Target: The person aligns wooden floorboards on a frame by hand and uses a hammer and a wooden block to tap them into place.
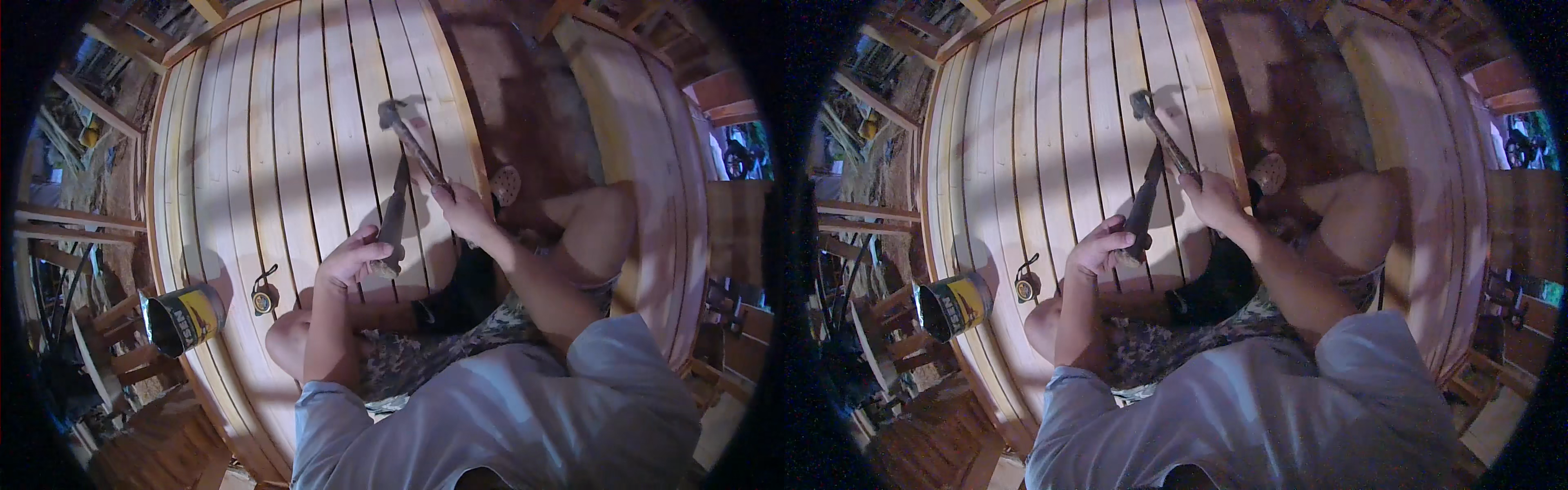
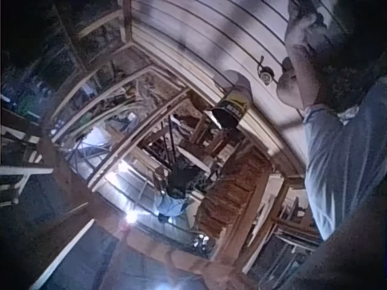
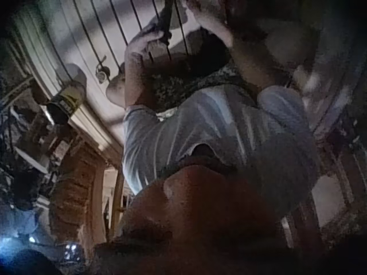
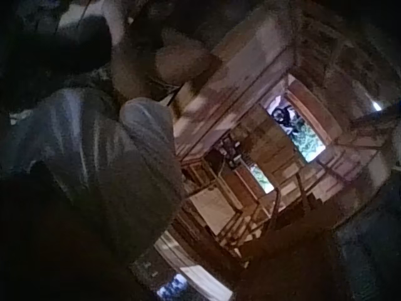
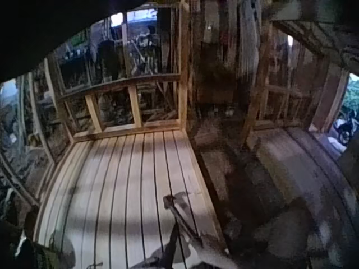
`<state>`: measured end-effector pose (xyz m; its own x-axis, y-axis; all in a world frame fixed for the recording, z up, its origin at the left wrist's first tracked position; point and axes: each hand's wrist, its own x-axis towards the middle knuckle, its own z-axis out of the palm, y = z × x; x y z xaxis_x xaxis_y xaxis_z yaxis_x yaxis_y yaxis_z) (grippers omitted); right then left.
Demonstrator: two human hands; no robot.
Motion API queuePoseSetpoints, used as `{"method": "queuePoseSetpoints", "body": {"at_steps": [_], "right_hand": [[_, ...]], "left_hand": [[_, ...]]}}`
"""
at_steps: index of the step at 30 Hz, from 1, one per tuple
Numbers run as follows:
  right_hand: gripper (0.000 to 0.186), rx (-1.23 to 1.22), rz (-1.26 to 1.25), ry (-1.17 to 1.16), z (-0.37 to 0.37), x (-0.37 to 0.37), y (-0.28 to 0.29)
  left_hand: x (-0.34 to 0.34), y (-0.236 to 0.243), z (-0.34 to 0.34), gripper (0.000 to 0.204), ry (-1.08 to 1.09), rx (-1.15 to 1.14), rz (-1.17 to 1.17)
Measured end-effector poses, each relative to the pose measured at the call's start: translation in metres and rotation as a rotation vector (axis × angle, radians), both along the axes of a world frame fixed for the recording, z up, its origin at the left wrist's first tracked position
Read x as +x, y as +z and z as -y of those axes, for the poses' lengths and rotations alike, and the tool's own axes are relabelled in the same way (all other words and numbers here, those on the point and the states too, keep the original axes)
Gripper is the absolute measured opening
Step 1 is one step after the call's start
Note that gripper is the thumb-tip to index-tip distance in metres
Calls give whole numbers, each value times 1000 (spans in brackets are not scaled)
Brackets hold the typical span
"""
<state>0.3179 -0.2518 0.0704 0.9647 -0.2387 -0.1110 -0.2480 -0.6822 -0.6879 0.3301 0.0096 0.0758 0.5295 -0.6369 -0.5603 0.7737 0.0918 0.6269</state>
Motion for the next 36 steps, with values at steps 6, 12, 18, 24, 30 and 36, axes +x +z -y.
{"method": "queuePoseSetpoints", "body": {"at_steps": [6,12,18,24,30,36], "right_hand": [[44,382,-81,-58,-15,-4,53],[40,-8,303,19,-8,-10,-8],[33,261,-8,-3,-24,8,24],[32,-132,395,-19,-27,-5,-20],[42,64,137,-95,-39,2,-15],[60,-96,-497,-35,-48,28,8]], "left_hand": [[0,-8,-9,52,-20,1,-19],[0,19,9,58,38,-10,-8],[-1,-2,0,61,12,-48,-25],[-1,-3,6,59,23,7,-27],[-1,-10,4,54,4,-48,-32],[-8,0,-5,55,34,-123,-70]]}}
